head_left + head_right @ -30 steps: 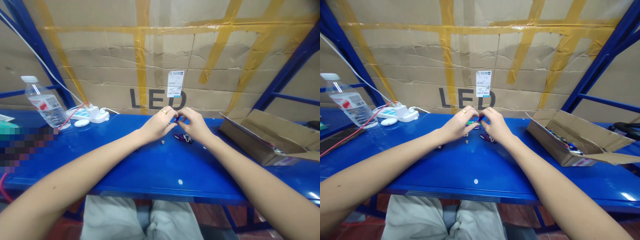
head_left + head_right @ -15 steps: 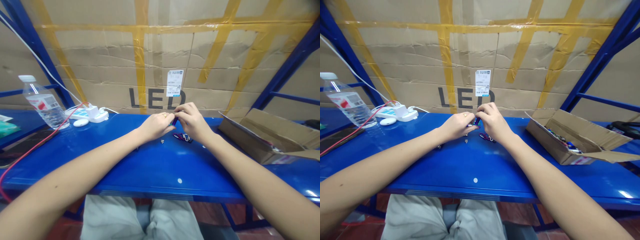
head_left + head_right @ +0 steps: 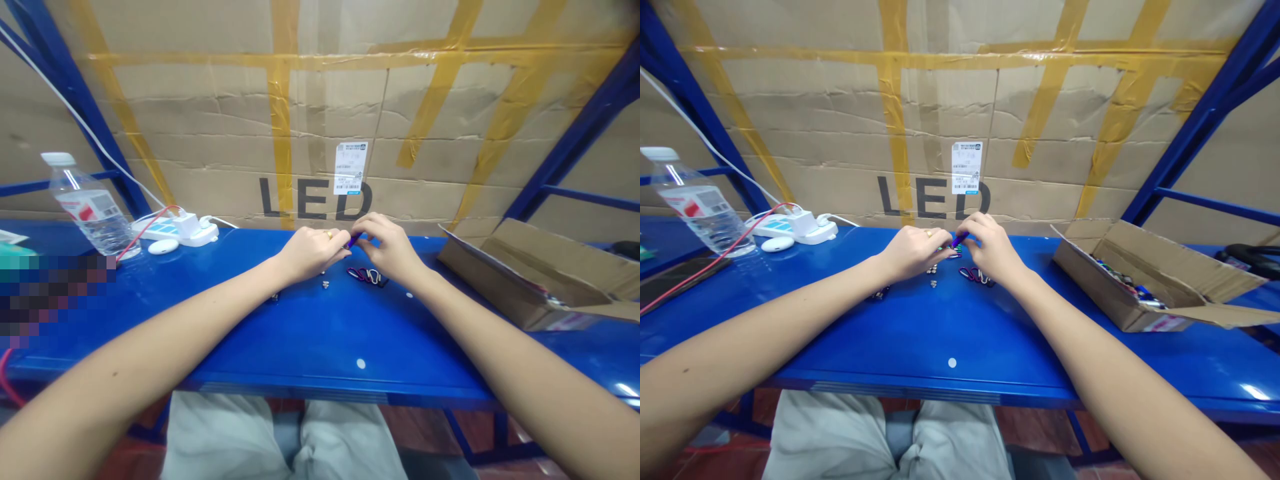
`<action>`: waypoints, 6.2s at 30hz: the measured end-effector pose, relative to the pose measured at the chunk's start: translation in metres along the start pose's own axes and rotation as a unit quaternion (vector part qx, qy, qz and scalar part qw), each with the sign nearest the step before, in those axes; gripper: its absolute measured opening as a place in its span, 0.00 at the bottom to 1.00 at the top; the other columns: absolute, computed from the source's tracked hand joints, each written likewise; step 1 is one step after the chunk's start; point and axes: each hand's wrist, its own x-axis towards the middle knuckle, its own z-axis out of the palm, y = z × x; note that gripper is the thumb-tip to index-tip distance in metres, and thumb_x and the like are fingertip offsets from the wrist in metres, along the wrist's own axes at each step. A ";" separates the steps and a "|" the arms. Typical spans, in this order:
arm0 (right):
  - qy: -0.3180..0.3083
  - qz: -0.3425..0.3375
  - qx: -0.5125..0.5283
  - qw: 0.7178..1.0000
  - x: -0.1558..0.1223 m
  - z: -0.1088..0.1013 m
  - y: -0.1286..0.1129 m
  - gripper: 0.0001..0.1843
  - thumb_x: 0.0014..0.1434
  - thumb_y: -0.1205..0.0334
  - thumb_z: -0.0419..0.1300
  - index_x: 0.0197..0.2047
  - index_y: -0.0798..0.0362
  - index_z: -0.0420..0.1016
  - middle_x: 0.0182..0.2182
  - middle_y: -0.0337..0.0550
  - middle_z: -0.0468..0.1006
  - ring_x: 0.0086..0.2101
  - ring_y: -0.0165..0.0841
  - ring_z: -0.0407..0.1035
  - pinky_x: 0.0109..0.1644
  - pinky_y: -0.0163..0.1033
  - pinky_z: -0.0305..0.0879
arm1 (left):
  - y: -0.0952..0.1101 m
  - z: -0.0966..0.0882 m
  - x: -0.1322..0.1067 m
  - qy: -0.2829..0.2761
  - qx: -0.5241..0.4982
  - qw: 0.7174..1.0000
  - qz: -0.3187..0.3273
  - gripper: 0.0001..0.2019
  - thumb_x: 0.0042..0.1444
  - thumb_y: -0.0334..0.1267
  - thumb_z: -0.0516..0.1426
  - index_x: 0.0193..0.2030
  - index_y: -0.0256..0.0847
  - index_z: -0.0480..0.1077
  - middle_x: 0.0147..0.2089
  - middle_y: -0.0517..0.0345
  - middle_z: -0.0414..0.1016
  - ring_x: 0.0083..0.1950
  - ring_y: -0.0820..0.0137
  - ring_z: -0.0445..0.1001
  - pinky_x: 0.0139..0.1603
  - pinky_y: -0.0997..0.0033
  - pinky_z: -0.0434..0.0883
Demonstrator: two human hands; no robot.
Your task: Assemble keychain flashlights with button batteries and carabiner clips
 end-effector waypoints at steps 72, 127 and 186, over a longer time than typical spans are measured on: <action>-0.169 0.169 0.134 0.962 -0.017 0.033 -0.008 0.06 0.54 0.69 0.61 0.36 0.50 0.76 0.38 0.40 0.81 0.41 0.37 0.75 0.49 0.44 0.67 | -0.065 0.011 -0.024 -0.358 -0.232 0.898 -0.108 0.10 0.54 0.33 0.57 0.38 0.42 0.80 0.38 0.51 0.80 0.35 0.69 0.75 0.38 0.71 0.70; -0.155 0.241 0.179 0.941 -0.018 0.039 0.003 0.07 0.51 0.67 0.63 0.36 0.53 0.74 0.35 0.41 0.80 0.37 0.36 0.74 0.43 0.40 0.66 | -0.014 -0.002 0.006 -0.131 -0.384 0.907 -0.109 0.05 0.57 0.28 0.58 0.34 0.38 0.75 0.39 0.54 0.78 0.42 0.68 0.75 0.47 0.67 0.70; -0.187 0.234 0.145 0.943 -0.015 0.032 -0.005 0.05 0.52 0.64 0.64 0.34 0.51 0.72 0.36 0.40 0.80 0.38 0.35 0.73 0.44 0.41 0.66 | -0.093 0.010 -0.039 -0.432 -0.228 0.834 -0.256 0.08 0.52 0.37 0.58 0.39 0.40 0.75 0.39 0.55 0.80 0.38 0.68 0.74 0.38 0.72 0.64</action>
